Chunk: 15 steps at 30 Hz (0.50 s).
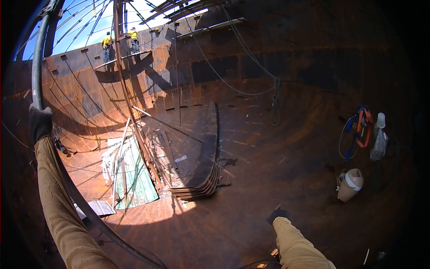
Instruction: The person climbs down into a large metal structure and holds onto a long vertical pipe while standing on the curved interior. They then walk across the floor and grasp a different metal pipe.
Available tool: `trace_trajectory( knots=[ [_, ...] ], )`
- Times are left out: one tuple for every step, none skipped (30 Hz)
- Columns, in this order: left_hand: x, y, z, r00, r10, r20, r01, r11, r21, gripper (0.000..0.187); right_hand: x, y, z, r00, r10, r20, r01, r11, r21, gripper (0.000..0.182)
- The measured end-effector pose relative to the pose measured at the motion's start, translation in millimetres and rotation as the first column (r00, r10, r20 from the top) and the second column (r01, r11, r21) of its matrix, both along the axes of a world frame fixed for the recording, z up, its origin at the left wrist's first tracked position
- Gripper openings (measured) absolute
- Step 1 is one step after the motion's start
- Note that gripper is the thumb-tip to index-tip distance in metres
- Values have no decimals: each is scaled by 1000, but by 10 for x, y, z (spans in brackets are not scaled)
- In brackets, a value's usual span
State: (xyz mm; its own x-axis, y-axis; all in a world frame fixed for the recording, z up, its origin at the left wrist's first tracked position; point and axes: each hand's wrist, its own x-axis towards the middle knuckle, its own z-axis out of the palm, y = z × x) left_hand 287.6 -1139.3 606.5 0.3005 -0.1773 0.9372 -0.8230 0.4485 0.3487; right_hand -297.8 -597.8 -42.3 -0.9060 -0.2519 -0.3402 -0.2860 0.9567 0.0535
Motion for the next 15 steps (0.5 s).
trace_trajectory(
  knots=[
    [-2,5,0,1000,-4,-3,4,1000,3,56,-42,-8,-82,1000,0,-9,0,1000,3,109],
    [-1,1,3,1000,-8,-2,7,1000,-1,56,-58,-9,-122,1000,1,-18,-1,1000,6,110],
    [-1,-3,5,1000,-11,-2,11,1000,-4,57,-69,-1,-155,1000,3,-21,-3,1000,6,109],
    [4,-8,2,1000,-13,-1,13,1000,-6,57,-80,6,-178,1000,6,-24,-6,1000,6,109],
    [-6,24,-1,1000,-12,-2,12,1000,4,57,-56,4,-138,1000,9,-27,-9,1000,6,109],
    [-17,56,-3,1000,-12,-1,12,1000,14,57,-28,5,-92,1000,8,-22,-7,1000,5,108],
    [-31,90,-6,1000,-11,-1,11,1000,24,57,8,8,-30,1000,6,-19,-6,1000,4,107],
    [-44,119,-11,1000,-10,-3,10,1000,29,57,37,8,26,1000,5,-15,-5,1000,3,106],
    [-58,147,-14,1000,-9,-6,9,999,34,57,29,8,13,1000,5,-22,-5,1000,4,106],
    [-65,164,-14,1000,-8,-8,9,999,38,58,17,9,-16,1000,5,-28,-5,1000,4,106],
    [-68,167,-17,1000,1,-13,-1,1000,25,57,41,3,28,999,5,-35,-5,1000,4,106],
    [-76,162,-24,1000,10,-16,-10,1000,12,56,64,0,89,1000,-1,-6,2,1000,3,104],
    [-84,156,-28,1000,19,-20,-19,1000,-1,56,92,1,172,1000,-8,22,8,1000,2,102],
    [-78,127,-22,1000,16,-16,-16,1000,-6,55,120,1,241,999,-14,52,14,1000,2,101],
    [-60,90,-16,1000,14,-11,-14,1000,-11,55,112,1,228,999,-6,51,5,1000,7,101]
  ],
)
